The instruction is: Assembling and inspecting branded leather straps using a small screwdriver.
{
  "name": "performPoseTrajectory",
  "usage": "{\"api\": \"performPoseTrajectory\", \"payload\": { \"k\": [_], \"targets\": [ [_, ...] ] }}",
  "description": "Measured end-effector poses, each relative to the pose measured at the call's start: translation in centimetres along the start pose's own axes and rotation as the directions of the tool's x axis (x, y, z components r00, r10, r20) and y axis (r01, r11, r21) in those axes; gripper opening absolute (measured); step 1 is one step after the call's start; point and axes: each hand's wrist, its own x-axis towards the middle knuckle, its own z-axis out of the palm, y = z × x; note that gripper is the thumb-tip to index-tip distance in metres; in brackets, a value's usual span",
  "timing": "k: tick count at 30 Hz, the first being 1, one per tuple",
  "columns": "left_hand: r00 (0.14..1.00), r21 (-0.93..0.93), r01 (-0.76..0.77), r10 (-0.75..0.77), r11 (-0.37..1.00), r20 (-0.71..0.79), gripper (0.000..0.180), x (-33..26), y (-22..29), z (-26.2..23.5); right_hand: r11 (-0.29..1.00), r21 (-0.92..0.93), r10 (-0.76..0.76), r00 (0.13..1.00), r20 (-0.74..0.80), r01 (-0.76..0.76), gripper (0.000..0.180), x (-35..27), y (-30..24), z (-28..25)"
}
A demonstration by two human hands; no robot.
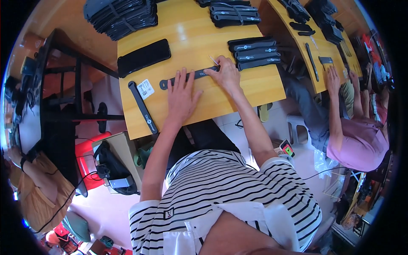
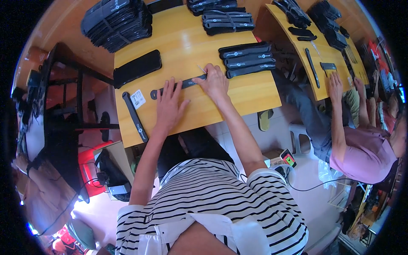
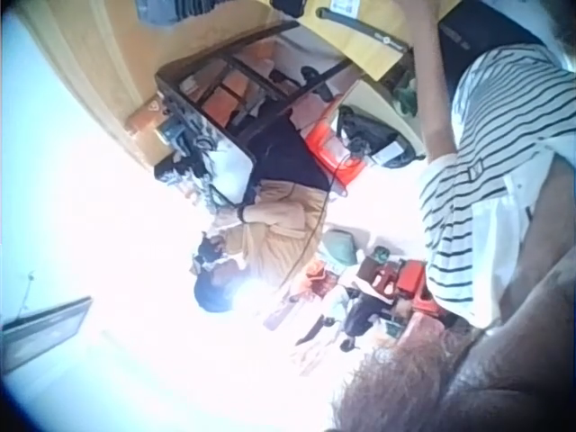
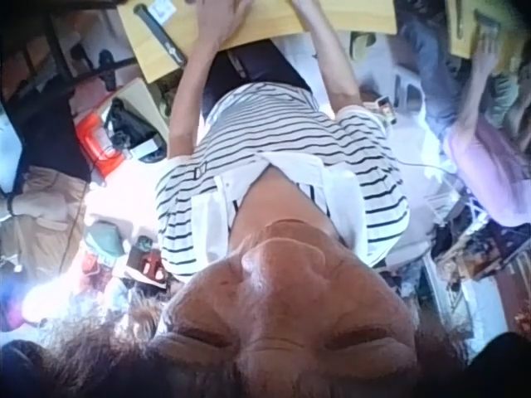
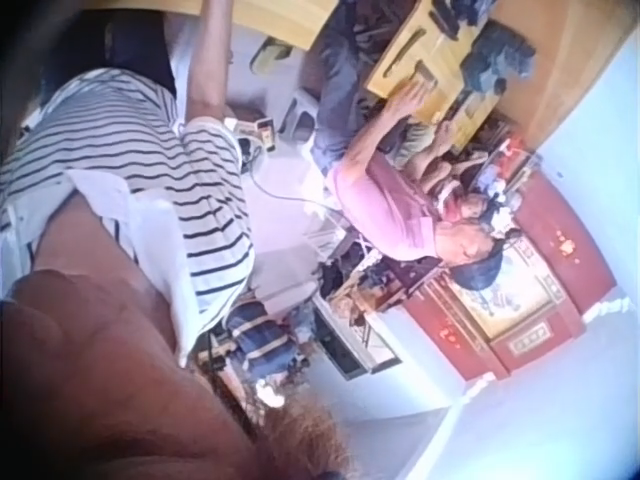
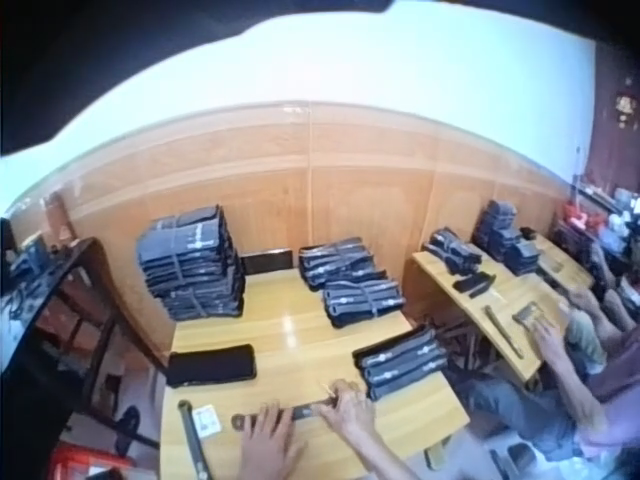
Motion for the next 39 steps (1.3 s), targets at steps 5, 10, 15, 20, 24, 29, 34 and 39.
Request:
{"api": "performPoseTrajectory", "payload": {
  "k": [5,10,15,20,24,29,34,39],
  "targets": [
    [0.999,0.107,-0.009,0.006,0.994,0.035,0.065,-0.3,-0.3,1.6,0.999,-0.030,0.032,0.999,0.035,-0.031,0.044,0.3,0.6,0.3],
    [0.999,0.092,-0.007,0.003,0.996,0.042,0.066,-0.4,-0.4,1.5,0.995,0.034,0.089,0.983,0.159,-0.095,0.037,1.6,1.6,0.3],
    [0.999,0.091,-0.005,0.002,0.996,0.033,0.066,-0.5,-0.4,1.4,0.957,0.259,0.071,0.970,0.234,-0.133,0.022,2.6,4.0,0.4],
    [0.999,0.073,-0.002,-0.001,0.997,0.037,0.067,-0.6,-0.7,1.7,0.951,0.295,0.036,0.983,0.178,-0.089,0.011,2.2,4.3,0.6],
    [0.998,0.078,0.010,-0.015,0.997,0.058,0.067,-0.5,-0.7,1.7,0.993,0.067,-0.086,0.984,-0.158,0.098,0.007,1.6,2.3,1.0],
    [0.998,0.103,0.003,-0.009,0.995,0.066,0.068,-0.3,-0.6,1.9,0.922,-0.290,-0.321,0.925,-0.201,0.257,0.011,2.5,-1.9,2.9],
    [0.997,0.109,-0.005,-0.004,0.994,0.077,0.068,-0.5,-0.8,2.1,0.863,-0.432,-0.349,0.927,-0.135,0.262,0.013,2.6,-1.9,5.5],
    [0.997,0.139,-0.016,0.006,0.990,0.071,0.067,-0.7,-1.3,2.0,0.875,-0.409,-0.333,0.936,-0.117,0.260,0.013,2.6,-1.6,5.4]
  ]
}}
